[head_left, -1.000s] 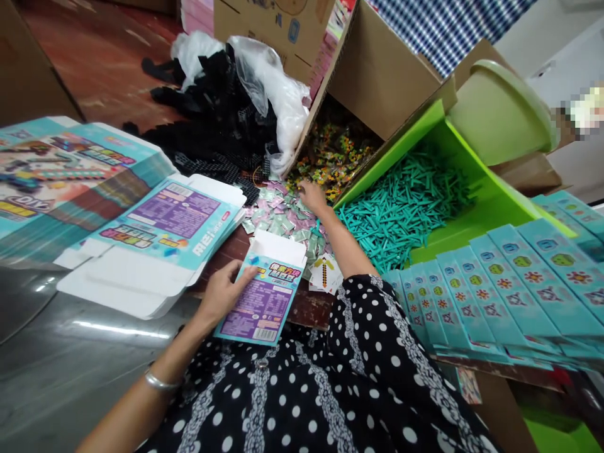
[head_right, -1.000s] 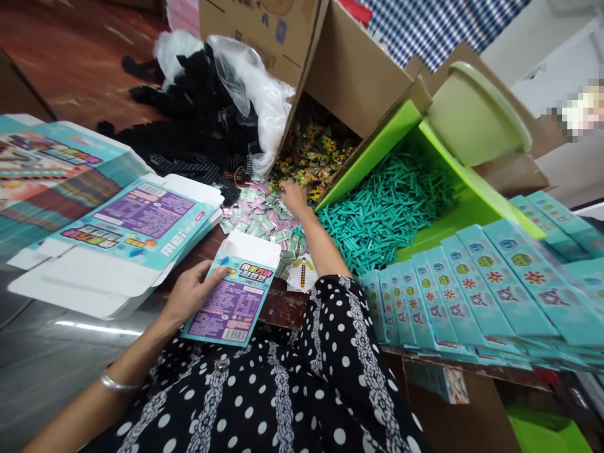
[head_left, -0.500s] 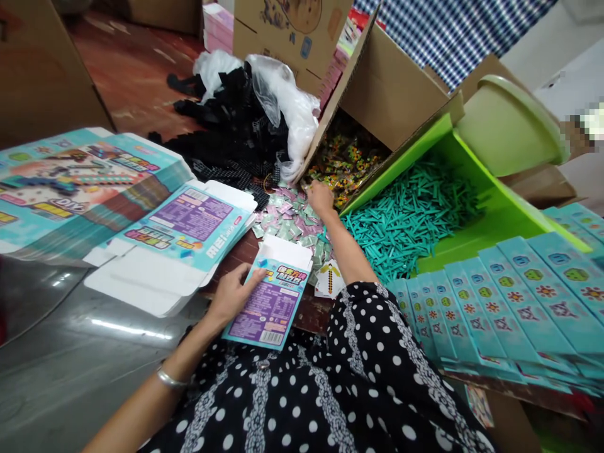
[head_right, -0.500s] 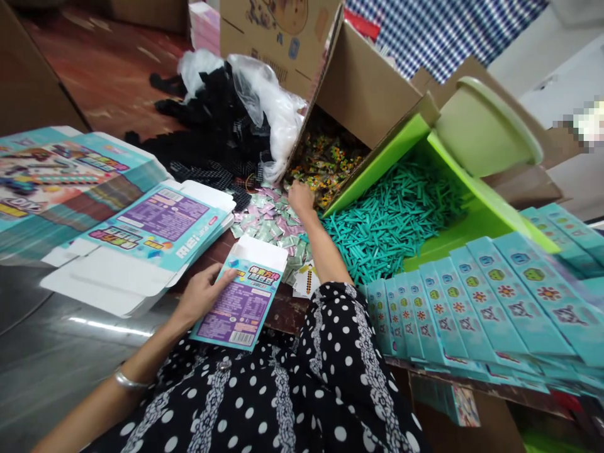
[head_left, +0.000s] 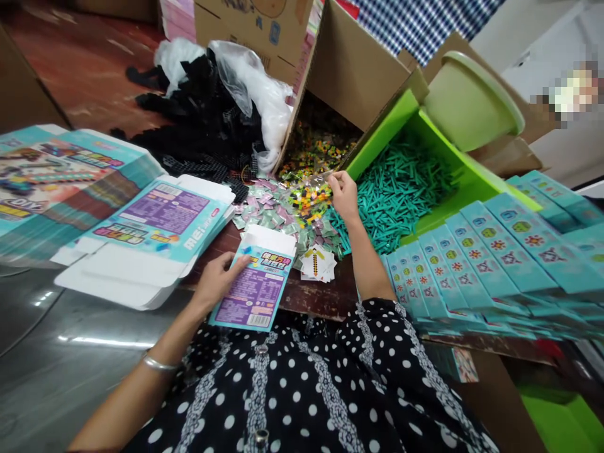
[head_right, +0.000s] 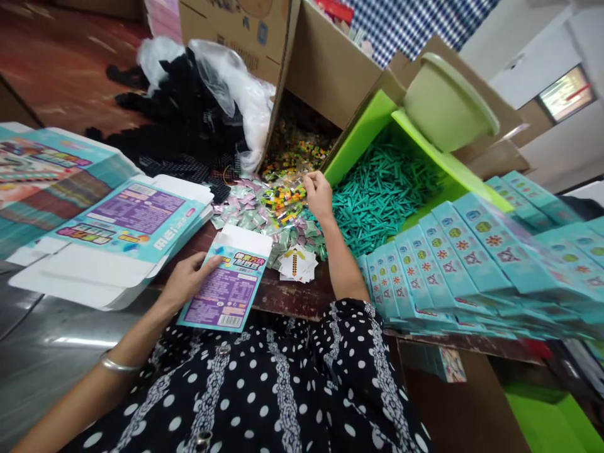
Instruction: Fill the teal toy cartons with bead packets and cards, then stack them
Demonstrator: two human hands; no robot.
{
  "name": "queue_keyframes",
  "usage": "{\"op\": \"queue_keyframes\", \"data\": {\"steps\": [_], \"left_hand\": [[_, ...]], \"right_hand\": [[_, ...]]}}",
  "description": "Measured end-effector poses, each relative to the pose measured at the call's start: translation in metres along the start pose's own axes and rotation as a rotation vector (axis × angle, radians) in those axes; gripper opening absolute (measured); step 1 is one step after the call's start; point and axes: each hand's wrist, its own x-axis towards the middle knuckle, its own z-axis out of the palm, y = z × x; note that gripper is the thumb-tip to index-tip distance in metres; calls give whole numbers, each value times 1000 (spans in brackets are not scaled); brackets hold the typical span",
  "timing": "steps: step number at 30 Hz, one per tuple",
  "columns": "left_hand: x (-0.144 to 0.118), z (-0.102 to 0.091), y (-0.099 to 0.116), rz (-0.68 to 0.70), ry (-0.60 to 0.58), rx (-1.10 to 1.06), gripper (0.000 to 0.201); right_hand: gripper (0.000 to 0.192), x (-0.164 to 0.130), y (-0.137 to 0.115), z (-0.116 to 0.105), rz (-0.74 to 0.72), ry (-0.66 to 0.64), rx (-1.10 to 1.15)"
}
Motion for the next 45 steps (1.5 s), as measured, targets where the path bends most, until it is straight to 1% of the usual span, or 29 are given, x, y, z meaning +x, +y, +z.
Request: {"op": "queue_keyframes", "data": {"steps": [3, 7, 10, 12, 16, 20, 22, 24, 27, 29, 30, 33, 35, 38, 41, 43, 45], "left_hand": [[1, 0, -2, 4, 1, 12, 67], [1, 0, 0, 16, 17, 19, 69], [-1, -1, 1, 9, 19, -10, 69], [-2, -2, 3, 2, 11, -38, 68], [-4, 0, 8, 6, -4, -59, 64], [-9, 2, 20, 38, -14, -96, 57], [-12, 1, 26, 53, -13, -120, 55], [-15, 0, 32, 67, -8, -136, 54], [-20, -3, 37, 86, -6, -147, 51], [-23, -3, 39, 92, -4, -148, 49], [-25, -2, 40, 91, -4, -146, 48], [-29, 2, 43, 77, -16, -148, 48], [-30, 5, 44, 65, -35, -156, 50], [-29, 8, 45, 52, -60, -154, 53], [-27, 8, 44, 47, -85, -150, 55], [-26, 9, 44, 47, -96, -147, 55], [-28, 10, 44, 52, -100, -141, 55]], "right_hand": [[17, 4, -3, 12, -13, 39, -51], [17, 19, 0, 24, 47, 52, -95], [18, 22, 0, 26, 76, 63, 7], [20, 17, -4, 25, 57, 31, 99], [27, -6, -25, 27, 15, -95, 191], [38, -30, -56, 33, 21, -270, 183], [42, -40, -69, 35, 43, -384, 169], [40, -47, -80, 34, 36, -527, 169], [32, -56, -91, 33, -10, -793, 160], [26, -61, -96, 34, -40, -898, 111], [24, -63, -99, 36, -62, -909, 63], [22, -65, -103, 40, -158, -869, -128], [21, -62, -105, 39, -204, -858, -204], [20, -51, -110, 29, -237, -871, -212], [21, -38, -118, 18, -290, -915, -241], [22, -34, -124, 17, -327, -957, -279], [24, -36, -129, 24, -353, -994, -326]]}}
